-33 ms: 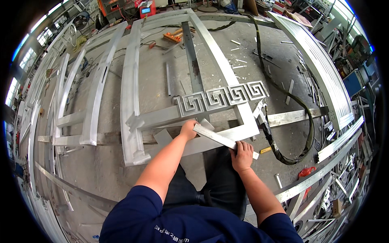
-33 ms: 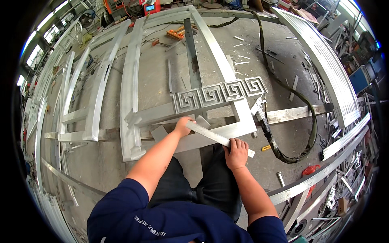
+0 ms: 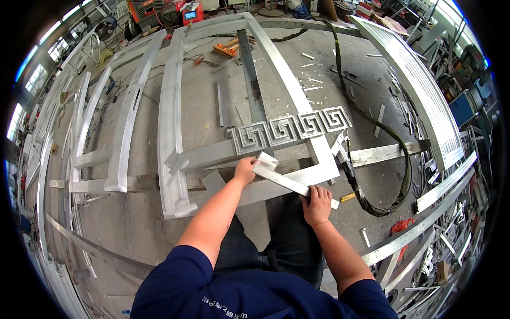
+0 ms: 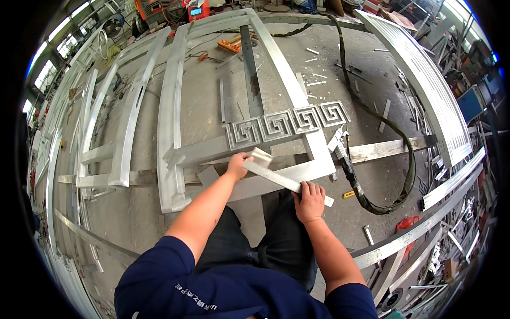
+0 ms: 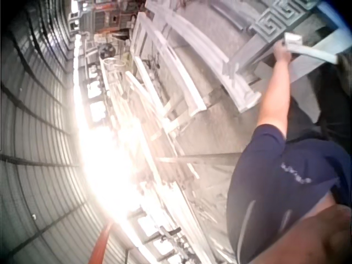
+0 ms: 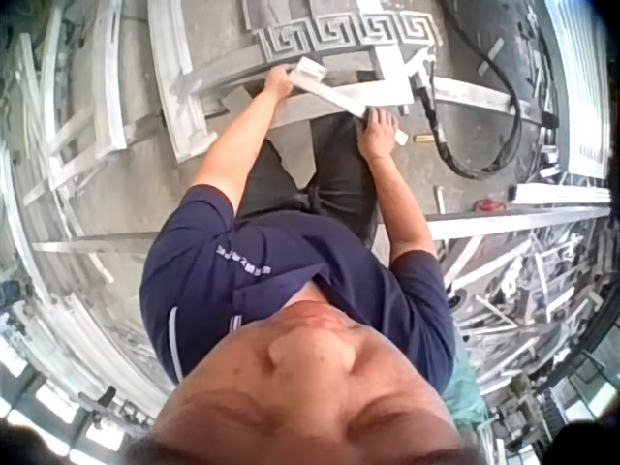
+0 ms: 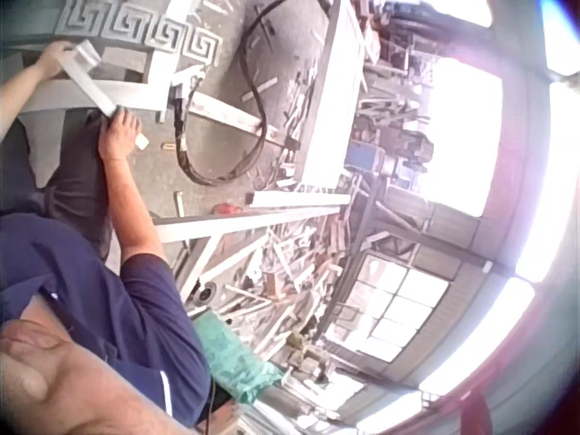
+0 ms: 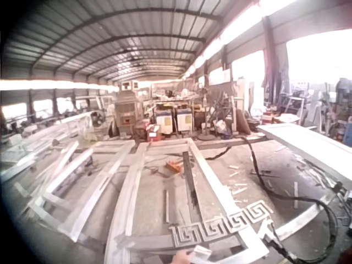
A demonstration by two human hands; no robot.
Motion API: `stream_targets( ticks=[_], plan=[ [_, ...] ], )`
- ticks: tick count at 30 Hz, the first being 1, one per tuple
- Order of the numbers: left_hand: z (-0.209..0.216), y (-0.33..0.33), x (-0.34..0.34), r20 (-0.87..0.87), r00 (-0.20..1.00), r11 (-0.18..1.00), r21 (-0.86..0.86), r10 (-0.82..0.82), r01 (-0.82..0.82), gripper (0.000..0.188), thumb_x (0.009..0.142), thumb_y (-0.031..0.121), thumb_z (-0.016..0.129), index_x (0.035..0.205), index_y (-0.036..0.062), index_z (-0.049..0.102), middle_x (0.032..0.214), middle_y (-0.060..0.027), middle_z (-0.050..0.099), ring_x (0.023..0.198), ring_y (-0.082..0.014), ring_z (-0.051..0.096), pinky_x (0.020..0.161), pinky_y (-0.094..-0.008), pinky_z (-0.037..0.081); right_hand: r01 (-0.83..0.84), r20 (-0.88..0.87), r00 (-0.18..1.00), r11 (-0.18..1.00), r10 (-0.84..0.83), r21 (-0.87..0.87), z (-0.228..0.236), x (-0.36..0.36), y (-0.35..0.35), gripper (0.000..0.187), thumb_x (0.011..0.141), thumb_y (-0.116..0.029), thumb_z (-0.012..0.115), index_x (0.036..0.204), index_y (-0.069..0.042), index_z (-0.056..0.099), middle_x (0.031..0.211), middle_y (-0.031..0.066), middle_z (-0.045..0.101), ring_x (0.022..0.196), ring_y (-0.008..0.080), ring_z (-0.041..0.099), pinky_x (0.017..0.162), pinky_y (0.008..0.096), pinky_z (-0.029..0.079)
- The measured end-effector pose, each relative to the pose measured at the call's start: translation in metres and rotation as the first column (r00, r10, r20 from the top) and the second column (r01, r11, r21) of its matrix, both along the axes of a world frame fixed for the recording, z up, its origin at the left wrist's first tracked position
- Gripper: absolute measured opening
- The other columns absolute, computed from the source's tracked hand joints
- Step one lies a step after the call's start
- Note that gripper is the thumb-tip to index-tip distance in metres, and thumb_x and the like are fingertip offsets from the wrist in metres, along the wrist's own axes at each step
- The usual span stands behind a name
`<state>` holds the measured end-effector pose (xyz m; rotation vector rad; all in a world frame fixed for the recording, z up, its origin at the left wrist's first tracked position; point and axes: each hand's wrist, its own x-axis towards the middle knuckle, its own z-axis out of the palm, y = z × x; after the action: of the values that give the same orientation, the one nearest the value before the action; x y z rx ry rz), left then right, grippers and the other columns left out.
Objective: The person positions and welds decorative metal pieces onto a rectangular metal frame using a handheld welding tool. The person repeatedly aligns the pieces, welds them in place, and adjusts the frame orientation to access different joints.
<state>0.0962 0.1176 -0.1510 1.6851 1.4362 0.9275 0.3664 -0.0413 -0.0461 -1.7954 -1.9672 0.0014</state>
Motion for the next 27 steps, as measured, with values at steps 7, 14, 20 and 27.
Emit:
stream_targets(
  ticks=[7,14,20,27],
  plan=[
    [-0.022,0.006,-0.017,0.162,0.987,0.888,-0.456,0.024,0.053,0.018,0.086,0.009,0.065,0.078,-0.0056,0.072,0.065,-0.0155,0.069,0.052,-0.0252,0.067,0.051,-0.0380,0.052,-0.021,-0.027,0.999,0.999,0.021,-0.025,0.003,-0.006,0.003,0.043,0.083,-0.027,0.075,0.116,-0.003,0.061,0.113,0.0138,0.064,0.109,0.0337,0.058,0.099,0.0459,0.041],
    [0.061,-0.013,-0.008,-0.635,0.772,0.977,-0.182,-0.032,-0.109,0.034,0.079,0.036,0.077,0.089,0.0038,0.074,0.098,-0.0190,0.073,0.096,-0.0380,0.070,0.084,-0.0482,0.056,0.010,0.025,1.000,1.000,-0.010,-0.019,-0.003,0.000,0.001,0.044,0.084,-0.030,0.074,0.117,-0.004,0.062,0.113,0.0116,0.065,0.109,0.0314,0.060,0.099,0.0444,0.041],
    [0.094,-0.048,-0.102,-0.829,0.528,0.976,-0.218,-0.183,-0.004,0.074,0.068,0.052,0.085,0.127,0.0120,0.066,0.125,-0.0096,0.064,0.119,-0.0297,0.059,0.099,-0.0452,0.051,0.018,0.036,0.999,1.000,-0.017,-0.017,-0.009,0.004,-0.001,0.045,0.085,-0.029,0.073,0.119,-0.004,0.060,0.114,0.0124,0.065,0.109,0.0324,0.059,0.098,0.0452,0.042],
    [0.077,-0.047,-0.132,-0.830,0.483,0.958,-0.268,-0.281,0.098,0.074,0.069,0.046,0.086,0.133,0.0168,0.062,0.124,-0.0097,0.063,0.123,-0.0295,0.059,0.098,-0.0442,0.051,-0.001,0.052,0.999,1.000,0.002,-0.006,-0.008,-0.004,0.000,0.045,0.086,-0.031,0.072,0.120,-0.004,0.060,0.115,0.0132,0.065,0.109,0.0327,0.059,0.098,0.0453,0.042]
  ],
)
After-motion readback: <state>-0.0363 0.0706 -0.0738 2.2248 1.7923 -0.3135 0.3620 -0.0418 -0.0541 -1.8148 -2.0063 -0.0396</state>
